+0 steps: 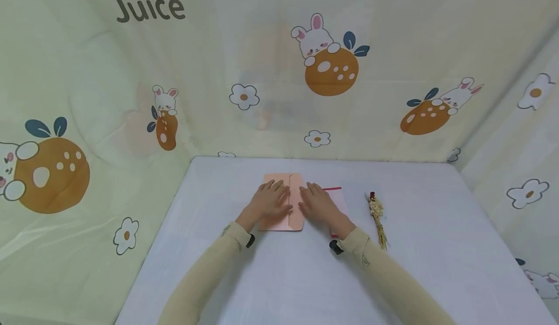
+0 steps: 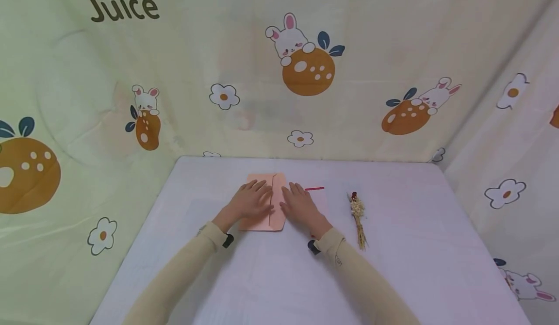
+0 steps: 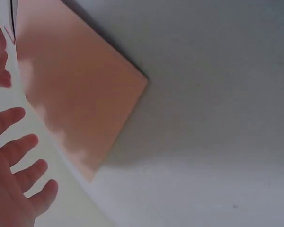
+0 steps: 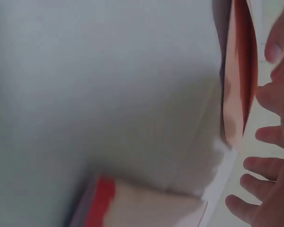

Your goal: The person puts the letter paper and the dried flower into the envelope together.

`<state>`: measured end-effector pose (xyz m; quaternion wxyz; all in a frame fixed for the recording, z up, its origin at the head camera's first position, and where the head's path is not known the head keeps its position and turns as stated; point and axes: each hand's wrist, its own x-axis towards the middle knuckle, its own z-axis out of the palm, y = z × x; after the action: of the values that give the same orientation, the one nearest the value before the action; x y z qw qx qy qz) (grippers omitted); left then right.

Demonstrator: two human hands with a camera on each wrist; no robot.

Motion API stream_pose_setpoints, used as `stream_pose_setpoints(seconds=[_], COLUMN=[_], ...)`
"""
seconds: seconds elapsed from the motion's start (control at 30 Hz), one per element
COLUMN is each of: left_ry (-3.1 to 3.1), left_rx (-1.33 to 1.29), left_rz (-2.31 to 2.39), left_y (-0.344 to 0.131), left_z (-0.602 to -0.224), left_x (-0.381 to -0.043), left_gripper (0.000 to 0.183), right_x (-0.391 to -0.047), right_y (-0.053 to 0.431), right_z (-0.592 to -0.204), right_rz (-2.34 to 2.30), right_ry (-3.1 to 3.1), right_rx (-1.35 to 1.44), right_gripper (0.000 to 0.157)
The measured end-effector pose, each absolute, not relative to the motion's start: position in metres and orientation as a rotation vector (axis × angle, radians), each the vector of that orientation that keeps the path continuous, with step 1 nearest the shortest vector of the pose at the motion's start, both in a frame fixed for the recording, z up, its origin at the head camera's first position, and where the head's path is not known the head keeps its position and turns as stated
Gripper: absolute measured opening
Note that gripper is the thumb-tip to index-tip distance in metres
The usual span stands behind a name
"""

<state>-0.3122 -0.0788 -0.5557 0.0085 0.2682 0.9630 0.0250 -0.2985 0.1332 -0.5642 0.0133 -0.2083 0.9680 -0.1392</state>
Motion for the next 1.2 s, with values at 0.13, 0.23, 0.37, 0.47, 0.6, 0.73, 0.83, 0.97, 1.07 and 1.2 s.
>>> stream_pose_setpoints(seconds=[0.13, 0.23, 0.37, 0.47, 0.6, 0.73, 0.83, 0.97, 1.07, 1.2], left_ry=[2.984, 2.942, 2.882, 2.840, 2.790, 2.734, 2.687, 2.663, 2.666, 2.664], left_rx=[0.897, 0.914, 0.881, 0.849, 0.861, 0.878, 0.888, 0.888, 0.883, 0.906], left_rz=[0.146, 0.168, 0.137, 0.099, 0.085, 0.074, 0.066, 0.112, 0.149, 0.144], left_y=[-0.073, -0.070, -0.071, -0.074, -0.079, -0.085, -0.088, -0.093, -0.095, -0.096], left_z=[-0.554, -0.554, -0.555, -0.552, -0.544, -0.535, -0.532, -0.533, -0.534, -0.536], left_x=[-0.311, -0.311, -0.312, -0.313, -0.314, -0.316, -0.317, -0.319, -0.322, -0.324], left_gripper=[0.064, 0.063, 0.065, 0.070, 0.079, 0.093, 0.104, 0.110, 0.112, 0.111], right_x=[-0.300, -0.298, -0.294, -0.293, -0.292, -0.293, -0.293, -0.292, -0.292, -0.293], right_y=[0.120, 0.117, 0.116, 0.117, 0.117, 0.118, 0.119, 0.120, 0.120, 0.120], right_z=[-0.573, -0.578, -0.580, -0.580, -0.579, -0.578, -0.578, -0.578, -0.579, -0.581], right_rz=[-0.376, -0.332, -0.338, -0.345, -0.355, -0.358, -0.360, -0.380, -0.388, -0.380], right_ry=[2.994, 2.985, 2.980, 2.971, 2.974, 2.998, 3.006, 3.008, 3.017, 3.028], right_rx=[-0.696, -0.689, -0.684, -0.694, -0.711, -0.733, -0.743, -0.751, -0.758, -0.754], right_gripper=[0.053, 0.053, 0.053, 0.054, 0.054, 0.054, 0.054, 0.054, 0.054, 0.053])
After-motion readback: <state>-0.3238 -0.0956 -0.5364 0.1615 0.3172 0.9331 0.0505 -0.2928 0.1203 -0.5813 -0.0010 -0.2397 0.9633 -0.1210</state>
